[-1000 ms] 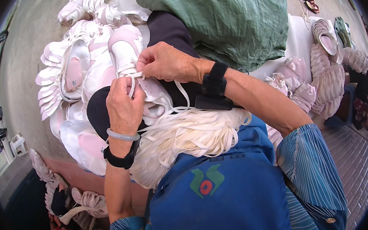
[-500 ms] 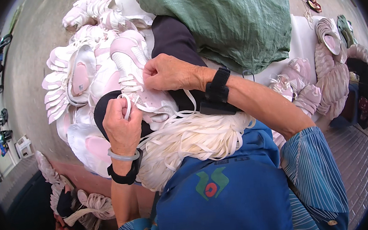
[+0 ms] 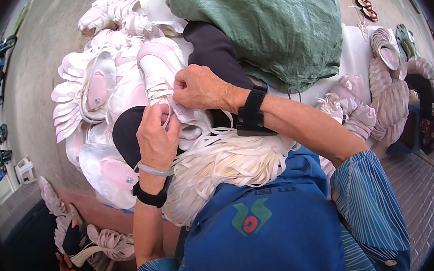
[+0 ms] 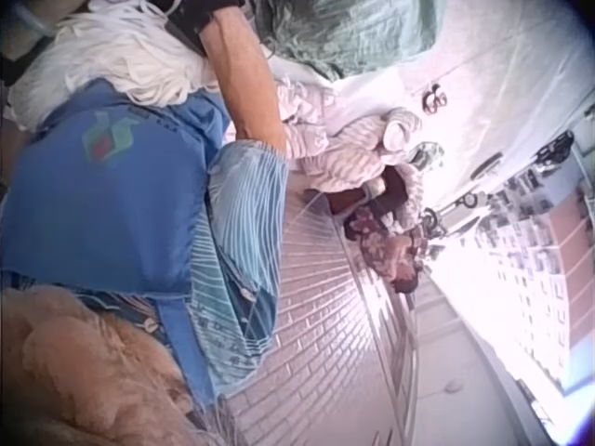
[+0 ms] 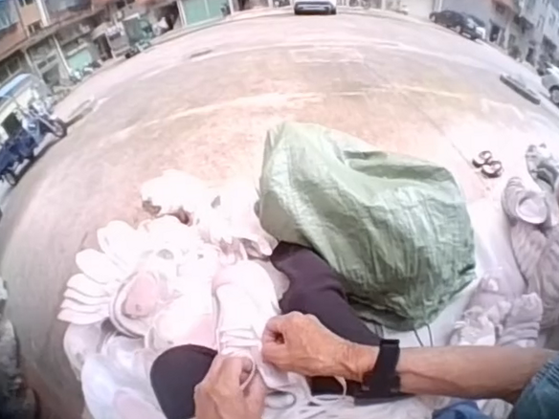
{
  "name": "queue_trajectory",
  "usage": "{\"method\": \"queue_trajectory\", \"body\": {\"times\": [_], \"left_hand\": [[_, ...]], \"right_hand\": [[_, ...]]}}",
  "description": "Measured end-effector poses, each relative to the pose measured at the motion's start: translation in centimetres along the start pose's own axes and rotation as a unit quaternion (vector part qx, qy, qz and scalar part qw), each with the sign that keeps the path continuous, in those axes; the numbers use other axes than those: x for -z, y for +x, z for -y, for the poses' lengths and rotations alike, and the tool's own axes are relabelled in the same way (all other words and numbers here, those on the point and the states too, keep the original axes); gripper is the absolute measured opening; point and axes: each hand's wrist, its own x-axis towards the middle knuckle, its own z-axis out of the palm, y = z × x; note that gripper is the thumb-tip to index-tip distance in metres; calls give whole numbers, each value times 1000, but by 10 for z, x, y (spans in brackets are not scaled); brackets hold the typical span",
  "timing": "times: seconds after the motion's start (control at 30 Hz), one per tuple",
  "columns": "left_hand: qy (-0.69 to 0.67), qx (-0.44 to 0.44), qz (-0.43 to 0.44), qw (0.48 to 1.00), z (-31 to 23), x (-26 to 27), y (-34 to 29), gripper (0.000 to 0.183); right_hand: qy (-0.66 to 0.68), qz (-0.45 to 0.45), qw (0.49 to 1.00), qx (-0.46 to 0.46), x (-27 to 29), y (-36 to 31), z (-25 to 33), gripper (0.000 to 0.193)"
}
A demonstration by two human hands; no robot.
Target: The recorder is threading shoelaces into white and pink sneakers.
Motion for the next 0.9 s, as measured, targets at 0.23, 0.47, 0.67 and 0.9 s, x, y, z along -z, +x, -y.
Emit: {"method": "queue_trajectory", "body": {"times": [0.23, 0.47, 0.67, 0.9], "left_hand": [[-29, 17, -8, 999, 2, 1, 5, 18], [-58, 54, 3, 997, 0, 0, 7, 23], [-33, 21, 0, 999, -1, -1, 11, 24], [16, 19, 22, 999, 0, 0, 14, 24]], "right_hand": [[-5, -23, 999, 25, -2, 6, 4, 22], [297, 74, 949, -81, 17, 3, 11, 12], [295, 134, 935, -141, 31, -1, -1, 8], [188, 48, 980, -43, 18, 4, -2, 5]]}}
